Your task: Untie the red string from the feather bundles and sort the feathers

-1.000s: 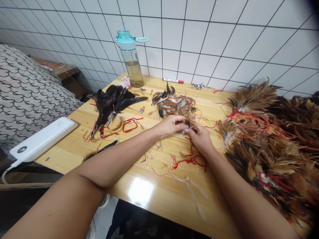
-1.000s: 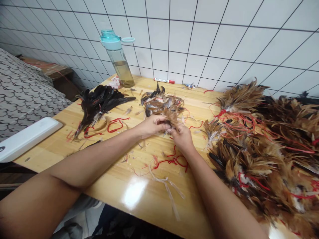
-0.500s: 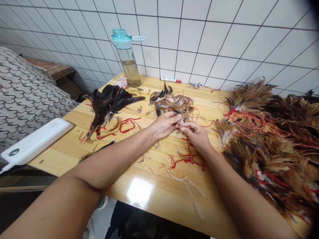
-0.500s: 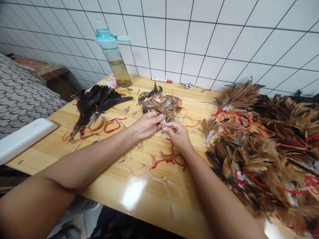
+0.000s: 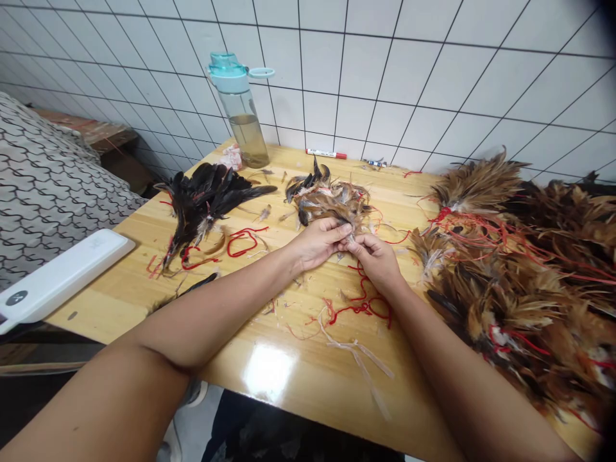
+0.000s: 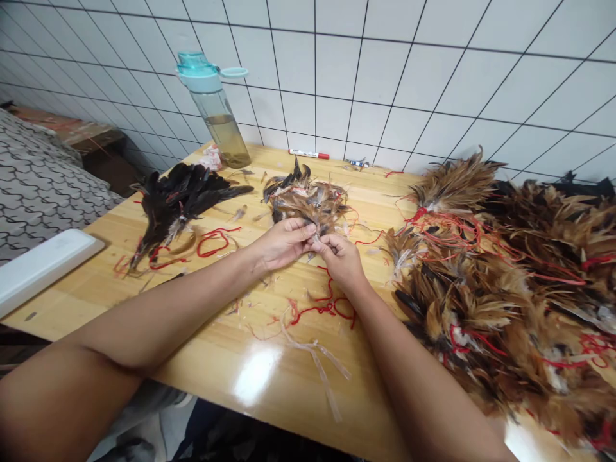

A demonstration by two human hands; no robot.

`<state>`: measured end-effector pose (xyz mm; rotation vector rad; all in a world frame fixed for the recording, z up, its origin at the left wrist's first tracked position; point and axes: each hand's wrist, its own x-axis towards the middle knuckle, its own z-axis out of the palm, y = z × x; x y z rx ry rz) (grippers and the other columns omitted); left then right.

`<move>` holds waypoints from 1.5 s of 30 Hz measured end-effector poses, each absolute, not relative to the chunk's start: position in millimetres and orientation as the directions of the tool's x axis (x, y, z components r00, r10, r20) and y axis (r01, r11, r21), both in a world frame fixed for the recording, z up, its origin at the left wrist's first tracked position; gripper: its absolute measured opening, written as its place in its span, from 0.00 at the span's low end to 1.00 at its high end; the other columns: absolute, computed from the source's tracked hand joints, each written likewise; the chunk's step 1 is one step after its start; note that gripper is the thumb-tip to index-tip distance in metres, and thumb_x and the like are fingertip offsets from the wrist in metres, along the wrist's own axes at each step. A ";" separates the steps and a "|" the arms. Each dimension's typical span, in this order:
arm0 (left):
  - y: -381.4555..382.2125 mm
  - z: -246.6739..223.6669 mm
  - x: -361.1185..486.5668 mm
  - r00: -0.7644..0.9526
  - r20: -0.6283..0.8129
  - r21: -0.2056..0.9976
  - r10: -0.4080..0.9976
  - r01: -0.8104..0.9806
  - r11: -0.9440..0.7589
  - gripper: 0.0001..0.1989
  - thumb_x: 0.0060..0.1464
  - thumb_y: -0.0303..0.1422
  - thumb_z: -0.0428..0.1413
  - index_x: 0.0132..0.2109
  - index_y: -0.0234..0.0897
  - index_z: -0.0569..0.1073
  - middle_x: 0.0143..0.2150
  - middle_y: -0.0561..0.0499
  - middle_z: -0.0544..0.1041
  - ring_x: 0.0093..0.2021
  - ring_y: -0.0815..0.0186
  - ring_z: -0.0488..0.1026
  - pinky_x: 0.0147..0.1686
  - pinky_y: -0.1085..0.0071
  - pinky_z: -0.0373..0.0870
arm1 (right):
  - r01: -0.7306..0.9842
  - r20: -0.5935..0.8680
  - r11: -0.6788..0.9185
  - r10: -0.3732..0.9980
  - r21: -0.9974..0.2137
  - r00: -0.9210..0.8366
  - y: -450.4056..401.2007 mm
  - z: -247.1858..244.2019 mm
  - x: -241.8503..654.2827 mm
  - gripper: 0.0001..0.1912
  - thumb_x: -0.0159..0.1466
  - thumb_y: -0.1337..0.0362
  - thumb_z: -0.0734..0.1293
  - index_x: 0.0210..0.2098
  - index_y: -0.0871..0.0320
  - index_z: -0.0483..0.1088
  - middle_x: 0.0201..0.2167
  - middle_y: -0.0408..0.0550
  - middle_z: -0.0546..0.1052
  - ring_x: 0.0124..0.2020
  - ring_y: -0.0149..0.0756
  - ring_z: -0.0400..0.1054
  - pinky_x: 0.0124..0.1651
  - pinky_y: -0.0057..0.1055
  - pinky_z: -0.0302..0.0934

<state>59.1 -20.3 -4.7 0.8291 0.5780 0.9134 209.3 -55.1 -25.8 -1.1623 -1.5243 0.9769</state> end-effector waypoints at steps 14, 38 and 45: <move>-15.2 -4.6 55.6 0.466 -0.087 0.811 0.880 -0.480 0.334 0.14 0.43 0.31 0.69 0.27 0.29 0.70 0.21 0.54 0.71 0.22 0.76 0.66 0.25 0.78 0.63 | 0.190 0.190 0.186 0.982 -0.964 0.002 -53.9 -25.1 210.0 0.11 0.55 0.54 0.69 0.29 0.56 0.74 0.26 0.44 0.76 0.28 0.31 0.65 0.34 0.30 0.61; -12.0 -6.1 54.6 0.422 -0.033 0.860 0.906 -0.450 0.240 0.18 0.39 0.36 0.71 0.25 0.30 0.71 0.20 0.55 0.70 0.22 0.76 0.64 0.25 0.77 0.61 | 0.181 0.172 0.166 0.985 -0.969 0.016 -52.7 -23.9 211.9 0.14 0.55 0.52 0.68 0.31 0.57 0.73 0.22 0.41 0.71 0.24 0.29 0.60 0.31 0.28 0.59; -12.2 -9.9 57.1 0.420 -0.012 0.890 0.908 -0.409 0.201 0.16 0.41 0.36 0.70 0.25 0.30 0.71 0.21 0.53 0.71 0.22 0.75 0.64 0.24 0.76 0.59 | 0.259 0.214 0.207 0.977 -0.943 -0.001 -52.1 -24.5 213.7 0.11 0.57 0.55 0.67 0.28 0.56 0.73 0.25 0.44 0.75 0.29 0.33 0.66 0.37 0.31 0.62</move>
